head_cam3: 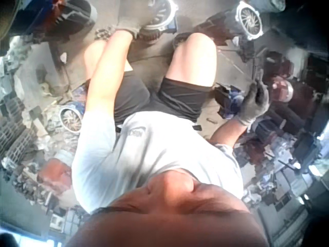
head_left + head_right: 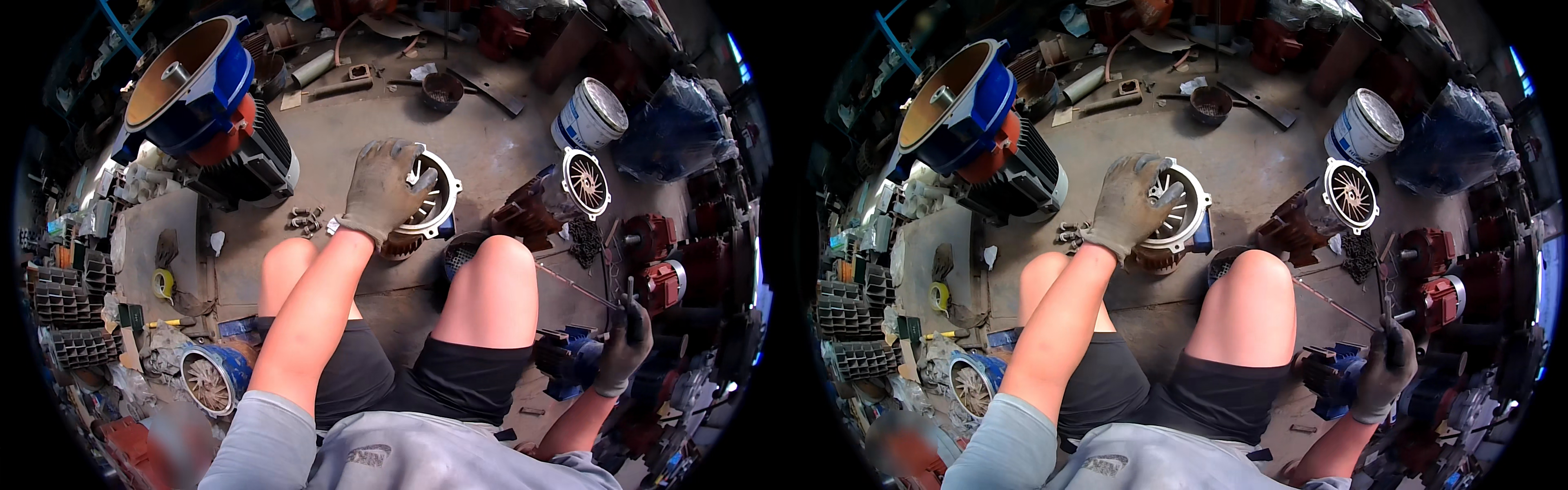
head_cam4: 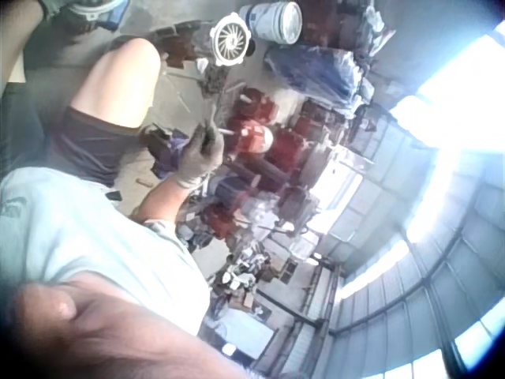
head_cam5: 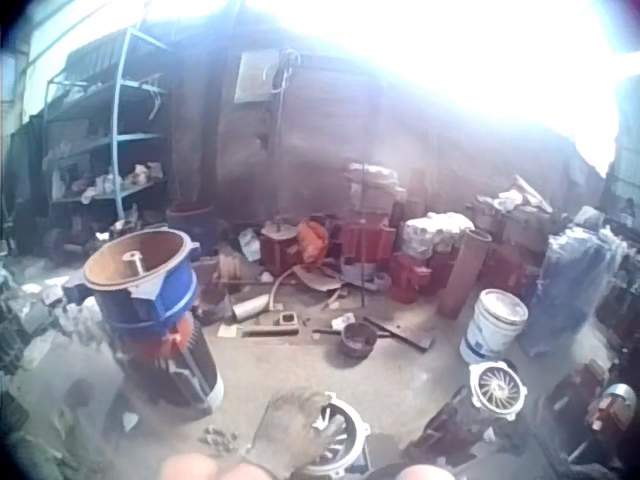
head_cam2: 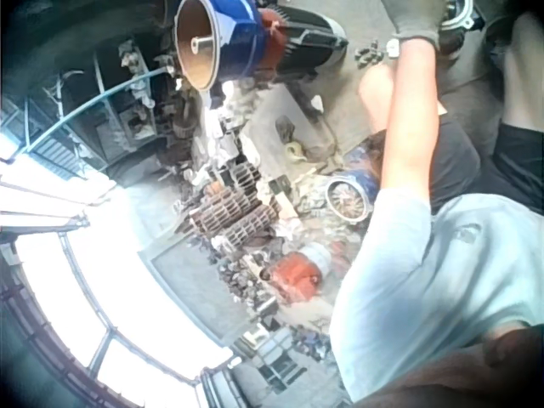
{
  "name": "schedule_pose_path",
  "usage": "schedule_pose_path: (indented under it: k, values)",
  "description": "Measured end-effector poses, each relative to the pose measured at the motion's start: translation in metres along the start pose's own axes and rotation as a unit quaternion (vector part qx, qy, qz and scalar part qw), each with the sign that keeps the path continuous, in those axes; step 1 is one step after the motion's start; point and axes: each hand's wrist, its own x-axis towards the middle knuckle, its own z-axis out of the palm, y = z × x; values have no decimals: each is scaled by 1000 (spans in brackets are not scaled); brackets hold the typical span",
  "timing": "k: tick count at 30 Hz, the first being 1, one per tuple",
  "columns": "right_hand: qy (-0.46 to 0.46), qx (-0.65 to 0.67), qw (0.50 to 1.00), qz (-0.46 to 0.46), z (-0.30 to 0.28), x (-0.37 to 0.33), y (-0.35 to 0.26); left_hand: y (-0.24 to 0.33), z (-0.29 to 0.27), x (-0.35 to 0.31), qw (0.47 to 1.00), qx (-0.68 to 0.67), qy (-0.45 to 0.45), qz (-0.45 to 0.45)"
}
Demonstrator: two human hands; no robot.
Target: The person sits on the floor in a workshop and uses a metal rod to scrape and clean the interior of a circular metal motor housing. They rotate the housing to access different areas and occasionally inspect the surface. The person also handles a small blue mesh strainer and a white cloth during the process.
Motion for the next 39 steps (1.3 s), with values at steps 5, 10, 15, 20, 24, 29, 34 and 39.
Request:
schedule_pose_path:
  k: [5, 10, 15, 20, 24, 29, 34, 39]
  values:
    - [-49, -34, 980, -189, -28, 52, -98, 7, -3, 6, 995, -84, -43, -26]
    - [-228, 65, 915, -327, 35, 103, -193, -15, -1, -8, 995, -98, -21, 21]
    - [-371, 52, 848, -375, 124, 113, -236, -17, -17, -15, 976, -179, -101, 66]
    - [-432, 42, 811, -392, 167, 118, -250, -22, -50, -16, 931, -290, -222, 2]
    - [-452, -7, 790, -414, 183, 122, -256, -27, -57, -16, 917, -306, -258, 14]
    - [-467, 16, 792, -392, 203, 127, -253, -35, -44, -18, 928, -292, -229, 47]
    - [-468, 47, 725, -504, 216, 144, -255, -38, -55, -33, 942, -256, -200, 81]
    - [-456, -42, 723, -517, 212, 161, -263, -17, -101, -40, 900, -348, -260, -31]
